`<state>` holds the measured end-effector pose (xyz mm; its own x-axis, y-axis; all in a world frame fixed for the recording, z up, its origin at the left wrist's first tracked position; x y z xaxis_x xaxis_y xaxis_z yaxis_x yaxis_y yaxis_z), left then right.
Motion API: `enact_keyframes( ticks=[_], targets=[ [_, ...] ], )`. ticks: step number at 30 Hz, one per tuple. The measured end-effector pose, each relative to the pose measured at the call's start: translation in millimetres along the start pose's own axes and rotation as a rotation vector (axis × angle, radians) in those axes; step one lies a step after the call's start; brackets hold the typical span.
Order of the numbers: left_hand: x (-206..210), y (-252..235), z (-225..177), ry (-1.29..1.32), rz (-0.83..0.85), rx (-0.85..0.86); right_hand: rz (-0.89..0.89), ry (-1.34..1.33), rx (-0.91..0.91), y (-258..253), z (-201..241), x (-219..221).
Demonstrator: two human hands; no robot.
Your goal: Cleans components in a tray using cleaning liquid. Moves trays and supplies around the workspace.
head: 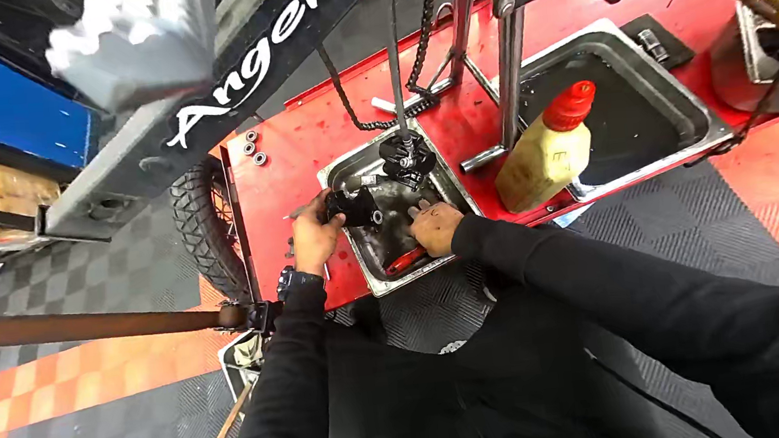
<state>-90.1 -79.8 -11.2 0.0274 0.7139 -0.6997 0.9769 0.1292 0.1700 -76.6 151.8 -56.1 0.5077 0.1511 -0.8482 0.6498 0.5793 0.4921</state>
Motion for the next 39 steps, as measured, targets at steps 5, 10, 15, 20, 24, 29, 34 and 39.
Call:
enact_keyframes(
  ticks=[5,10,15,20,24,29,34,39],
  targets=[
    [25,23,11,0.168,0.003,-0.031,-0.175,-0.093,0.029,38,-12,-3],
    [43,33,1,0.144,-0.023,0.032,-0.631,-0.489,0.209,80,-38,-24],
    [53,42,-5,0.087,-0.026,0.073,-1.176,-1.192,0.04,67,0,-35],
    [62,41,1,0.1,0.035,0.057,-1.143,-0.731,0.139,43,-16,3],
    [61,32,-5,0.014,0.085,0.05,-1.227,-0.813,0.064,60,-2,-19],
    [61,26,-6,-0.007,0.079,0.062,-1.094,-0.663,0.113,38,-1,-16],
    [61,43,-15,-0.081,0.091,0.062,-1.15,-0.828,0.014,44,19,-27],
    [60,45,-10,-0.022,0.09,0.039,-0.969,-0.713,0.278,47,-26,-13]
  ],
)
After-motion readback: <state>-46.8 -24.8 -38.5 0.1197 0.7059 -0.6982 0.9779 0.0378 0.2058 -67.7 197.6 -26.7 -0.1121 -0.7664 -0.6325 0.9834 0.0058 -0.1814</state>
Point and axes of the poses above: each hand's wrist, its own y-axis away from the middle knuckle, its own x-axis out of the palm, z = x × y, the point moved 5 cm from there along -y, towards the middle knuckle, and after that the axes turned 6 degrees about -y, right-handed, at the moved point
